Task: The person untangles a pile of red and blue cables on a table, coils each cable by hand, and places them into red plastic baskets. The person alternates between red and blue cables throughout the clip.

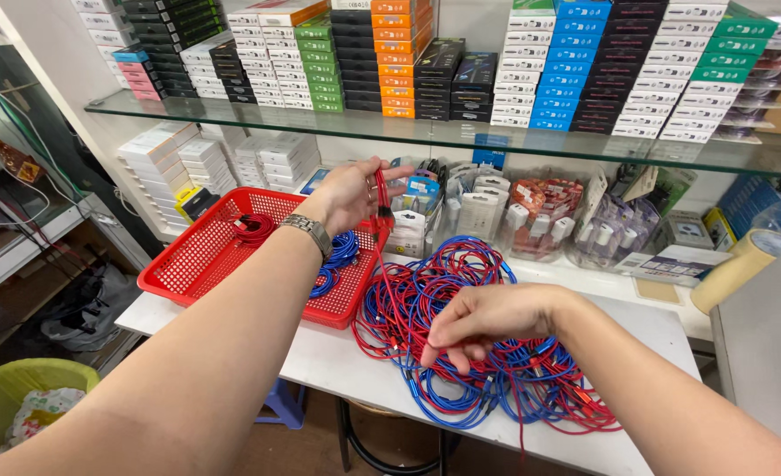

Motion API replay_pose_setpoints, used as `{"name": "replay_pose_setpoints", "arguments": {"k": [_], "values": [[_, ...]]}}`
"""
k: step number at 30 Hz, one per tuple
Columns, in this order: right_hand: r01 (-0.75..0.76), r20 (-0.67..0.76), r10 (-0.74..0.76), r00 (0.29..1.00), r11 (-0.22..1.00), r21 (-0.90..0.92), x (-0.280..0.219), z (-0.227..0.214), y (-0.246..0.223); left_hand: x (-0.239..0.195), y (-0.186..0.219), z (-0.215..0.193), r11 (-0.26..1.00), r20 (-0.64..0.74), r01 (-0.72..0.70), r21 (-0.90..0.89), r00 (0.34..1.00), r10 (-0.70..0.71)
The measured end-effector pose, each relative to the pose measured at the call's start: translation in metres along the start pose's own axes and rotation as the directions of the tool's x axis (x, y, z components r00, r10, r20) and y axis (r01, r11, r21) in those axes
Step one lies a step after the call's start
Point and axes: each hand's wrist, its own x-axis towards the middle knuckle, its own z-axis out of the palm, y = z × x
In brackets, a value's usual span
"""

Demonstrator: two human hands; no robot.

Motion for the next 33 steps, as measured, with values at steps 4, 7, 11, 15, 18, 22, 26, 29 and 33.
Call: {"name": "replay_pose_setpoints", "arguments": {"k": [4, 7, 11, 15, 18, 22, 26, 29, 33], "values": [[0.257, -0.286, -0.166, 0.944, 0.912, 0.319, -0.024, -0.028, -0.001, -0.003, -0.021, 0.009, 0.983, 0.126, -0.036, 0.179, 0.992, 0.013], [0.464, -0.587, -0.213, 0.781, 0.827, 0.317, -0.04, -0.063, -0.005, -0.016, -0.039, 0.032, 0.957, 0.231, 0.088, 0.277, 0.961, -0.155], [0.477, -0.737, -0.153, 0.658, 0.842, 0.251, -0.055, -0.1, -0.002, -0.034, -0.053, 0.065, 0.957, 0.528, 0.086, 0.276, 0.819, -0.226], [0.495, -0.828, -0.061, 0.557, 0.825, 0.272, -0.065, -0.117, 0.014, -0.044, -0.057, 0.075, 0.977, 0.613, 0.212, -0.006, 0.773, -0.164], [0.471, -0.84, 0.026, 0.542, 0.818, 0.329, -0.058, -0.112, 0.026, -0.04, -0.053, 0.078, 0.928, 0.772, 0.242, -0.282, 0.632, 0.069], [0.453, -0.806, 0.102, 0.583, 0.783, 0.426, -0.042, -0.082, 0.034, -0.036, -0.04, 0.086, 0.868, 0.764, 0.293, -0.401, 0.629, 0.141], [0.449, -0.774, 0.137, 0.618, 0.746, 0.491, -0.034, -0.06, 0.029, -0.041, -0.029, 0.092, 0.898, 0.595, 0.285, -0.336, 0.803, -0.032], [0.515, -0.811, 0.052, 0.582, 0.748, 0.418, -0.036, -0.063, 0.024, -0.043, -0.029, 0.096, 0.931, 0.577, 0.275, -0.24, 0.811, -0.091], [0.505, -0.863, -0.009, 0.505, 0.814, 0.287, -0.043, -0.084, 0.026, -0.033, -0.041, 0.103, 0.927, 0.66, 0.31, -0.212, 0.745, -0.098]]}}
